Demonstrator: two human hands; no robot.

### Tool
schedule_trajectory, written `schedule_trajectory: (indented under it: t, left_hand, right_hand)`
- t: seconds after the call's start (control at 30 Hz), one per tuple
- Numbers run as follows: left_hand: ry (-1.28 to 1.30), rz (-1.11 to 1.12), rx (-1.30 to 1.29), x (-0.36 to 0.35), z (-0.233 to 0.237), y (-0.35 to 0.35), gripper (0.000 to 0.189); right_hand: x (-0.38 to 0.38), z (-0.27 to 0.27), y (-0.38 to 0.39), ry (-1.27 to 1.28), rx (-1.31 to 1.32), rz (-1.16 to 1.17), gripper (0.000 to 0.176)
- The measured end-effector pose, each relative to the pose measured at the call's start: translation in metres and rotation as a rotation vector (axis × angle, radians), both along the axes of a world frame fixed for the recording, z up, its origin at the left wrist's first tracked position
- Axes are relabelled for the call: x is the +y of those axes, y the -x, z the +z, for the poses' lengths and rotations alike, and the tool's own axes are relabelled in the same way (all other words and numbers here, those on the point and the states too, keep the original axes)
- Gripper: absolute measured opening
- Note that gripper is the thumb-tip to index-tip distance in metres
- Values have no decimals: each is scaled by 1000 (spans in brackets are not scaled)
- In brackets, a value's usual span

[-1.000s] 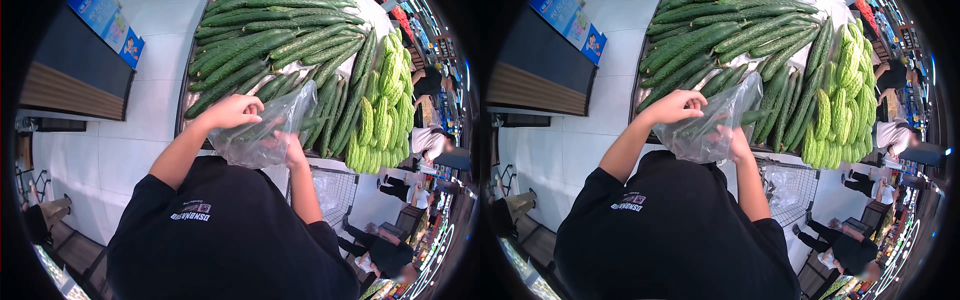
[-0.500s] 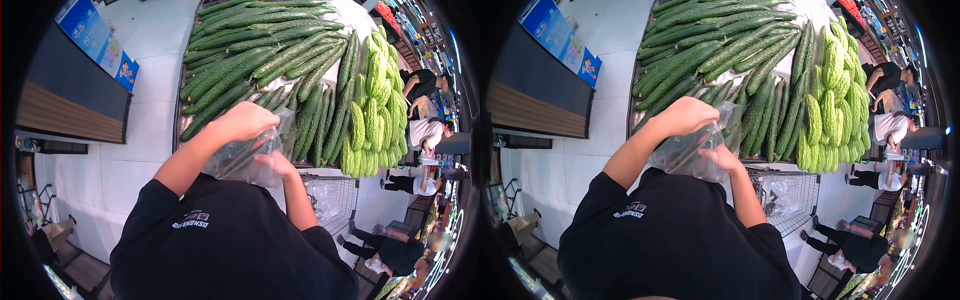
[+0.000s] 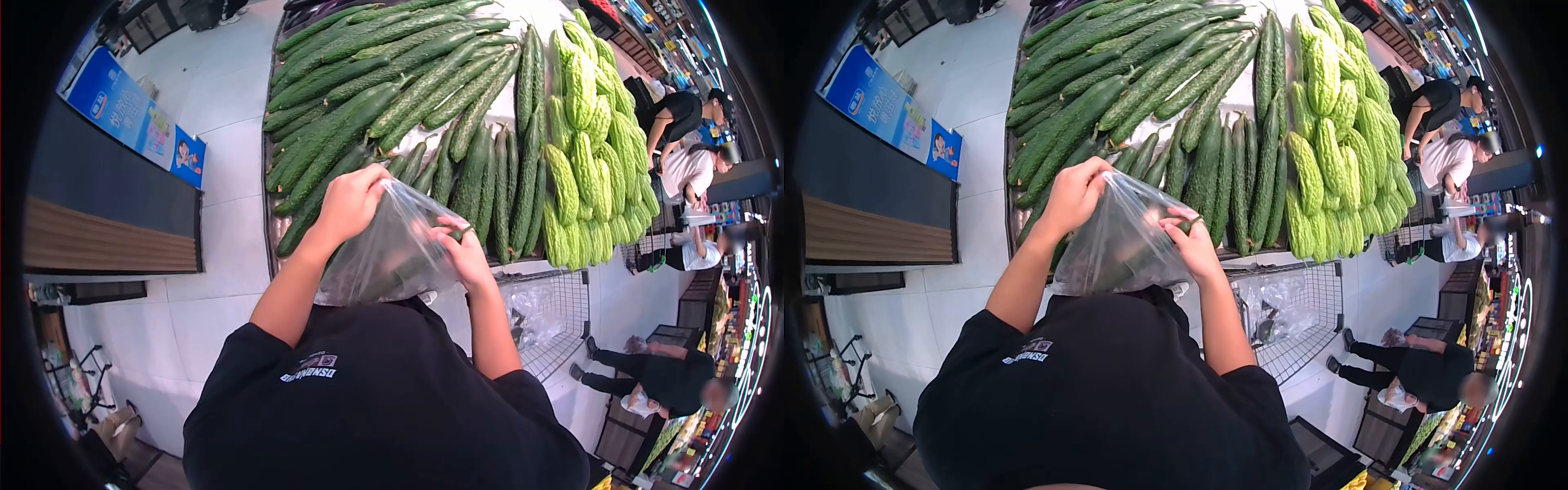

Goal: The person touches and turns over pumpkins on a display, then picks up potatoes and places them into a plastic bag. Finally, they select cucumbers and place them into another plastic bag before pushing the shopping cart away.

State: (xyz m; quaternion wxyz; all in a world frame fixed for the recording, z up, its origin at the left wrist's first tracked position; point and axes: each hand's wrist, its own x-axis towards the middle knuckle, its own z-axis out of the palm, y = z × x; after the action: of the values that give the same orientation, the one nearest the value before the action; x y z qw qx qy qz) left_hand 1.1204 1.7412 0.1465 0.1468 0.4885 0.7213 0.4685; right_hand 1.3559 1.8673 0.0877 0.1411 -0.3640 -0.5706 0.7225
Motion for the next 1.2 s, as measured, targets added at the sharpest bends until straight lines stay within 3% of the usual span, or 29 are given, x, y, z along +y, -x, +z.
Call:
schedule_trajectory:
  t: [0.07,0.2,0.27,0.3,0.4,0.43,0.47,0.53,0.6,0.67,0.77,0.9,1.03,1.07,1.2]
  left_hand:
    - [-38,19,-24,3,-11,-1,10]
    - [-75,41,-426,3,-24,-10,7]
    - [-129,31,-562,6,-27,-14,8]
    - [-168,37,-600,7,-27,-18,9]
    - [-216,33,-603,7,-24,-23,11]
    - [-245,40,-592,7,-23,-24,11]
    - [-273,47,-582,7,-23,-25,11]
    - [-339,82,-577,11,-25,-23,9]
    - [-392,98,-686,14,-27,-22,8]
    - [-436,104,-690,15,-30,-20,8]
    - [-406,111,-669,19,-27,-20,8]
    - [-379,120,-684,20,-25,-20,9]
    - [-349,131,-679,18,-27,-16,9]
    - [-331,138,-671,17,-26,-17,9]
    - [-245,96,-596,12,-24,-24,10]
  right_hand:
    - [-1,17,-4,-127,-75,42,42]
    - [-14,63,-14,-112,-74,131,57]
    - [-20,69,-20,-240,38,20,63]
    - [-18,74,-23,-186,85,45,65]
    - [-6,98,-34,-218,55,200,63]
    - [1,94,-38,-372,83,250,61]
    - [6,96,-42,-372,78,246,61]
    - [13,107,-49,-272,291,248,57]
    - [25,110,-59,-264,460,93,51]
    - [50,97,-75,-280,430,-143,41]
    - [88,53,-92,-385,111,-511,29]
    - [122,-12,-127,-334,-17,-641,26]
    - [150,-37,-135,-420,-160,-693,27]
    - [161,-46,-135,-690,-265,-604,30]
    - [175,-26,-104,-937,-519,-415,48]
